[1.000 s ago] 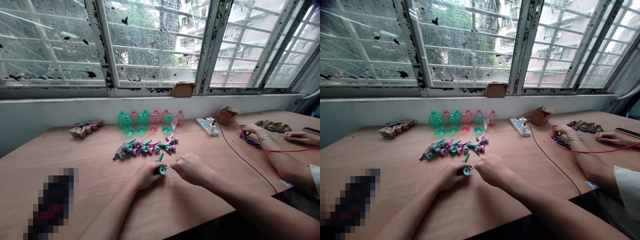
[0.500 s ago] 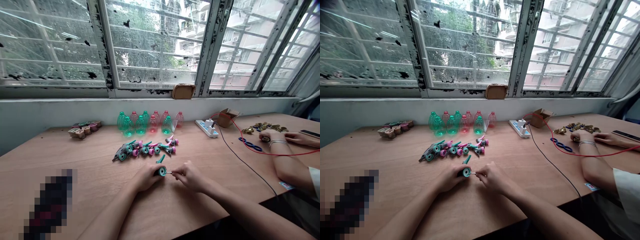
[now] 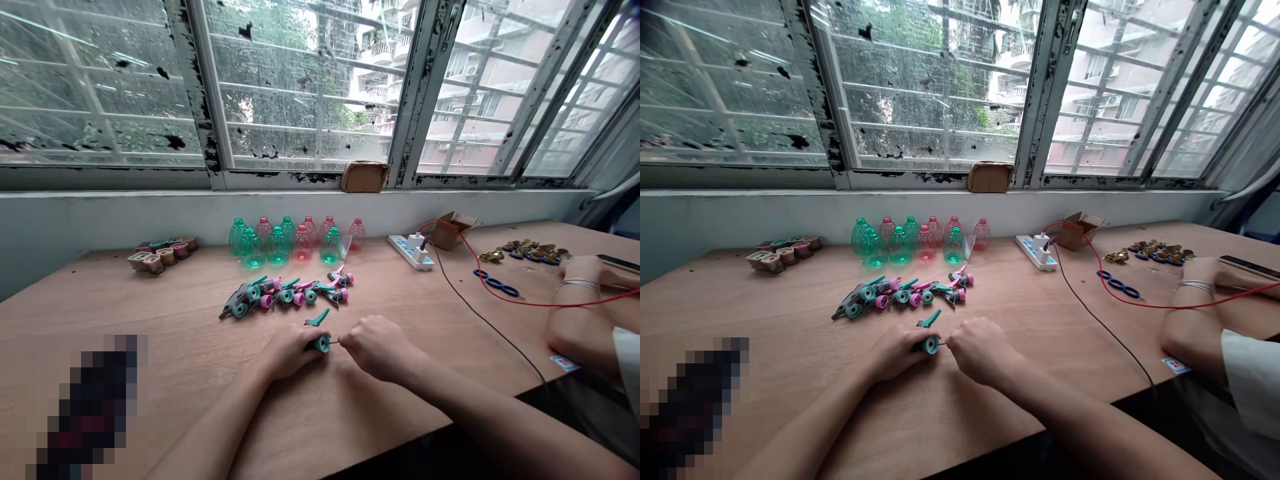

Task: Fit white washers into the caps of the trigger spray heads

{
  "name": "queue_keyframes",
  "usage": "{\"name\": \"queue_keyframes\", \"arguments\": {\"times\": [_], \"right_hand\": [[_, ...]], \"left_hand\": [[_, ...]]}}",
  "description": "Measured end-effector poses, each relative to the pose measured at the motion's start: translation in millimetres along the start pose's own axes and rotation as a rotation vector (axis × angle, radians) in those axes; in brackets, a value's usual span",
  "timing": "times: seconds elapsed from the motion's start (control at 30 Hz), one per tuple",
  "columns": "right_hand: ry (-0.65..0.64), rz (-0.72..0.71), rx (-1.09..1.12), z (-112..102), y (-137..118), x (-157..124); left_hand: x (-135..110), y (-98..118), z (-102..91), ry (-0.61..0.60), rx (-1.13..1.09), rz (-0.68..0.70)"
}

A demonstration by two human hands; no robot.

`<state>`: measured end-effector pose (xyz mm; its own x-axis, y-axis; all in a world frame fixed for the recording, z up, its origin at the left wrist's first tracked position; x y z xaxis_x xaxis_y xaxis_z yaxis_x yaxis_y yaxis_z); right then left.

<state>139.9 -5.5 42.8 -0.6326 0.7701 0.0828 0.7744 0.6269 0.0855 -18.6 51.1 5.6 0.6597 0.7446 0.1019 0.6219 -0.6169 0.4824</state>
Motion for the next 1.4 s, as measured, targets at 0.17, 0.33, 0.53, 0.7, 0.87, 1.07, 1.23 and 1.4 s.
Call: {"name": "queue_keyframes", "arguments": {"times": [0.17,0.33,0.53,0.7,0.87,1.07,1.23,1.4], "right_hand": [[0.147,-0.046,0.334,20,12,1],[0.192,-0.071,0.641,32,21,-1],[0.184,-0.131,0.797,30,26,-2],[0.258,-0.097,0.859,47,28,-4],[0.279,-0.052,0.656,43,22,-9],[0.177,-0.006,0.056,17,3,-13],[0.006,-0.032,-0.032,15,-11,-14],[0.009,0.030,0.018,12,-4,-9]], "left_hand": [[-1,6,-2.2,-0.037,0.005,0.015],[0,8,-1.9,-0.092,-0.072,0.028],[0,10,0.1,-0.139,-0.107,0.050],[-1,8,-1.2,-0.130,-0.095,0.030],[0,4,-0.7,-0.093,-0.095,-0.019],[0,2,-2.6,-0.036,-0.038,-0.036],[0,2,1.4,-0.049,0.003,0.005],[0,2,5.1,-0.043,-0.024,0.075]]}}
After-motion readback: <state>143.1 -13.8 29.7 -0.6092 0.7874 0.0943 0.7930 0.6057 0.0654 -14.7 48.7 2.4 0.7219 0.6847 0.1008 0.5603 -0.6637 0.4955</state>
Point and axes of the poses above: each hand's wrist, its own x-axis towards the middle knuckle, its own z-axis out of the palm, y = z × x, the point moved 4 cm from there along x, towards the middle knuckle, and after that the axes turned 12 degrees about -z, right-handed, at the moved point
